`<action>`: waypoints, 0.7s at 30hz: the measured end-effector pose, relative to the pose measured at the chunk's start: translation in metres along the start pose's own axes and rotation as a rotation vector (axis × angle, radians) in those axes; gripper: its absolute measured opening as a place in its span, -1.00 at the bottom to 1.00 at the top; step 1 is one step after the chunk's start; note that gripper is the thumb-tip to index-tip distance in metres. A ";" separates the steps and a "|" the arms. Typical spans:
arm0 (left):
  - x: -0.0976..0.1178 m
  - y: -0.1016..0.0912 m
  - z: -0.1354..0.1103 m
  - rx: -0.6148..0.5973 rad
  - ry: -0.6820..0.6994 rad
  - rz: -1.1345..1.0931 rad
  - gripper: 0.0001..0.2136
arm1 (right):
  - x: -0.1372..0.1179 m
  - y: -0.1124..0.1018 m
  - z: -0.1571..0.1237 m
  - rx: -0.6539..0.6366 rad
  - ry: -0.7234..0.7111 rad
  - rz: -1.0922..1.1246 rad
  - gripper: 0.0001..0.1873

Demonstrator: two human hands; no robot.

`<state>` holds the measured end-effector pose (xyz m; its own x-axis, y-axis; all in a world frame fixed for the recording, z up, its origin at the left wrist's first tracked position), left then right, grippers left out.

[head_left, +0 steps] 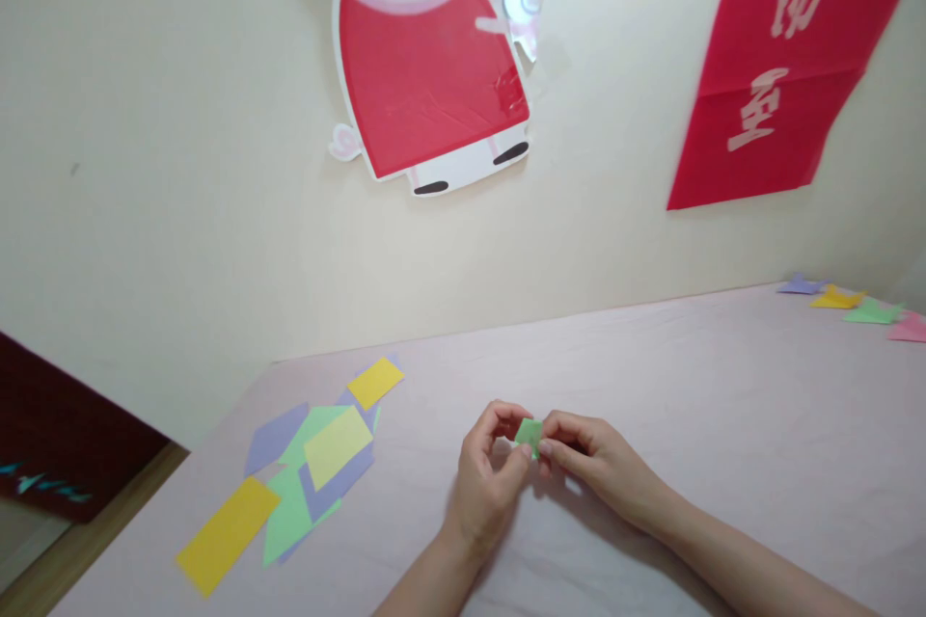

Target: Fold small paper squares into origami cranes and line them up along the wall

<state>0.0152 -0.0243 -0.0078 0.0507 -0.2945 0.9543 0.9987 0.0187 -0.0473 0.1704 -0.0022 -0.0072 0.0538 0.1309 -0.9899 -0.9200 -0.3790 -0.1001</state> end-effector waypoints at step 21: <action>-0.004 0.007 0.002 0.006 -0.033 0.266 -0.83 | -0.002 -0.009 0.002 0.155 -0.248 -0.196 -0.80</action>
<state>0.0224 -0.0214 -0.0117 0.3113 -0.2476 0.9175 0.9502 0.0971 -0.2962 0.1778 0.0030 -0.0045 0.1568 0.4135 -0.8969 -0.9506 -0.1831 -0.2506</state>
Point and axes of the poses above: each hand's wrist, its own z-axis towards the middle knuckle, its own y-axis out of the palm, x = y × z, the point moved 2 cm from there along z, towards the middle knuckle, and after that the axes turned 6 degrees about x, right-handed, at the moved point
